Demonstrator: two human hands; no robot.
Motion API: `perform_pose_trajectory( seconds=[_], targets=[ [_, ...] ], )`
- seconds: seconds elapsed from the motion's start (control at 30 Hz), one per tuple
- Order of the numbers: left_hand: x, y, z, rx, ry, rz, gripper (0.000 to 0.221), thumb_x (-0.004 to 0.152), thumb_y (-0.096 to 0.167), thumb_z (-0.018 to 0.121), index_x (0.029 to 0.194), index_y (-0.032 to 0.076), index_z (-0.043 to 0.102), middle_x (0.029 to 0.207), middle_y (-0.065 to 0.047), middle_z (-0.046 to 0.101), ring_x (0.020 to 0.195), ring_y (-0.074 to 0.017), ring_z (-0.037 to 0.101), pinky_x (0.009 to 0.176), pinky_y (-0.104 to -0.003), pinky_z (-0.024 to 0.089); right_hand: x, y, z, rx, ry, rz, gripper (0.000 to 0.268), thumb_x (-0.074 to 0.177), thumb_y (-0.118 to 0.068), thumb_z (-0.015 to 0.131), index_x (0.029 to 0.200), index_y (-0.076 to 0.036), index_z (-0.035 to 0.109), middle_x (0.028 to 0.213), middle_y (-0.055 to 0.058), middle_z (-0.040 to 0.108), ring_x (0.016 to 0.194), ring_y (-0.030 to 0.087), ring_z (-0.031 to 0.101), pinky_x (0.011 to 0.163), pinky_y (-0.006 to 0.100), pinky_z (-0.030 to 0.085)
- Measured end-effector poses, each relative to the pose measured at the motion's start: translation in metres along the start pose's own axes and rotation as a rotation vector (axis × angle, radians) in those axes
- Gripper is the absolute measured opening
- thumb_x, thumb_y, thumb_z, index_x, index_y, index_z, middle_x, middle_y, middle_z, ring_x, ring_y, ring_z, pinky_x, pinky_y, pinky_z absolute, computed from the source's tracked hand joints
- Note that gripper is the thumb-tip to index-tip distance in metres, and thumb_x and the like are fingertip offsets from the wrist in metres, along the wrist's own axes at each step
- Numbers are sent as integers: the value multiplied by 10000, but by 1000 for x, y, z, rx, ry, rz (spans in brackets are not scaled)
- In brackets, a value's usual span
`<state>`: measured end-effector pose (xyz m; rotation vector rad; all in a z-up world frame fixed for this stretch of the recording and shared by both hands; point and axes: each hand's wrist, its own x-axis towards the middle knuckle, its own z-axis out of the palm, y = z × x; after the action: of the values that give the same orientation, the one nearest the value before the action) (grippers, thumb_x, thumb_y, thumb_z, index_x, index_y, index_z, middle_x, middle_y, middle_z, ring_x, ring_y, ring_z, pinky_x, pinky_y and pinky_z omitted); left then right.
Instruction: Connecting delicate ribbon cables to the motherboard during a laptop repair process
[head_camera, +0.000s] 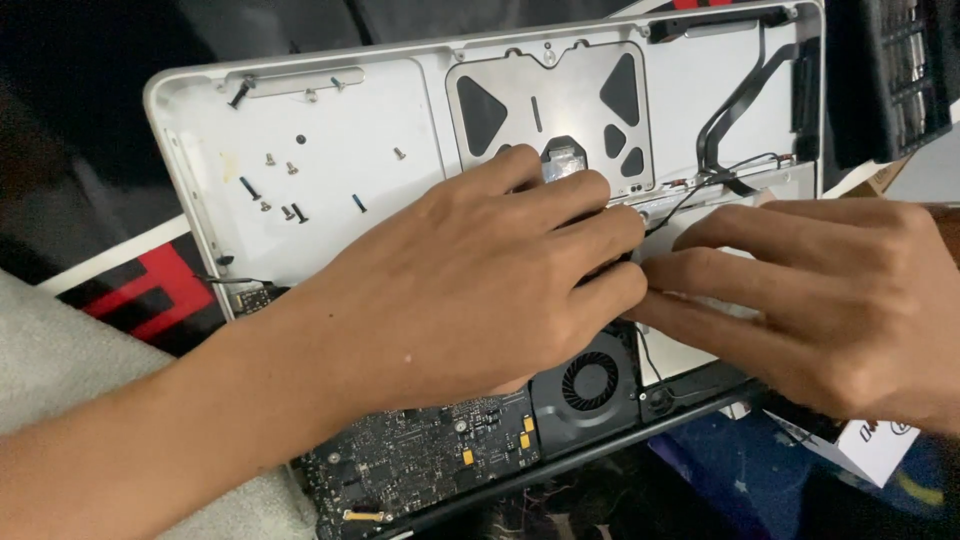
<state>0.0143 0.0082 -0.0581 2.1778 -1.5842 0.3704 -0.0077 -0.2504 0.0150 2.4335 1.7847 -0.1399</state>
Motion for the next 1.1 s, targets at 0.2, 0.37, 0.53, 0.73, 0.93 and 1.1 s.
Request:
perform_pose_trajectory(
  seconds=[0.2, 0.37, 0.53, 0.73, 0.93, 1.1],
  targets=[
    [1, 0, 1, -24, -19, -3, 298, 808, 207, 819, 1053, 130, 669, 1091, -56, 673, 1013, -240, 625, 776, -393, 509, 7, -1, 2, 25, 75, -12, 272, 966, -109, 685, 1235, -67, 694, 1083, 115, 714, 941, 300, 726, 693, 419, 648],
    [1, 0, 1, -35, -15, -5, 328, 767, 217, 844, 1025, 130, 661, 1078, -48, 669, 978, -231, 614, 742, -384, 493, 6, -1, 4, 9, 68, -23, 301, 972, -106, 674, 1271, -70, 683, 1094, 114, 703, 950, 301, 723, 638, 411, 641],
    [3, 1, -1, -49, -11, -13, 182, 852, 112, 789, 970, 132, 652, 1017, -44, 659, 947, -241, 609, 748, -386, 473, 2, -4, 4, 70, 92, 27, 317, 963, -97, 684, 1275, -44, 663, 1118, 128, 696, 972, 312, 709, 736, 435, 662],
    [1, 1, -1, -26, 24, 0, 90, 961, 90, 735, 978, 126, 654, 1035, -54, 653, 947, -244, 612, 743, -386, 472, 4, -28, -6, 245, 122, 345, 374, 859, -376, 818, 999, -36, 743, 921, 110, 751, 779, 259, 734, 682, 410, 619],
    [3, 3, -5, 34, 19, 35, 50, 986, 132, 703, 970, 157, 663, 1007, -39, 652, 945, -237, 612, 762, -393, 485, 5, -49, 6, 318, 147, 525, 182, 888, -207, 819, 878, -58, 714, 840, 78, 731, 682, 229, 708, 548, 379, 576],
    [6, 9, -18, 89, 40, 53, 160, 1024, 94, 654, 879, 161, 657, 929, -4, 642, 867, -197, 601, 810, -384, 469, 2, -50, -6, 495, 175, 606, 162, 871, -198, 788, 926, -61, 722, 770, 48, 727, 606, 177, 691, 517, 325, 565]
  ],
)
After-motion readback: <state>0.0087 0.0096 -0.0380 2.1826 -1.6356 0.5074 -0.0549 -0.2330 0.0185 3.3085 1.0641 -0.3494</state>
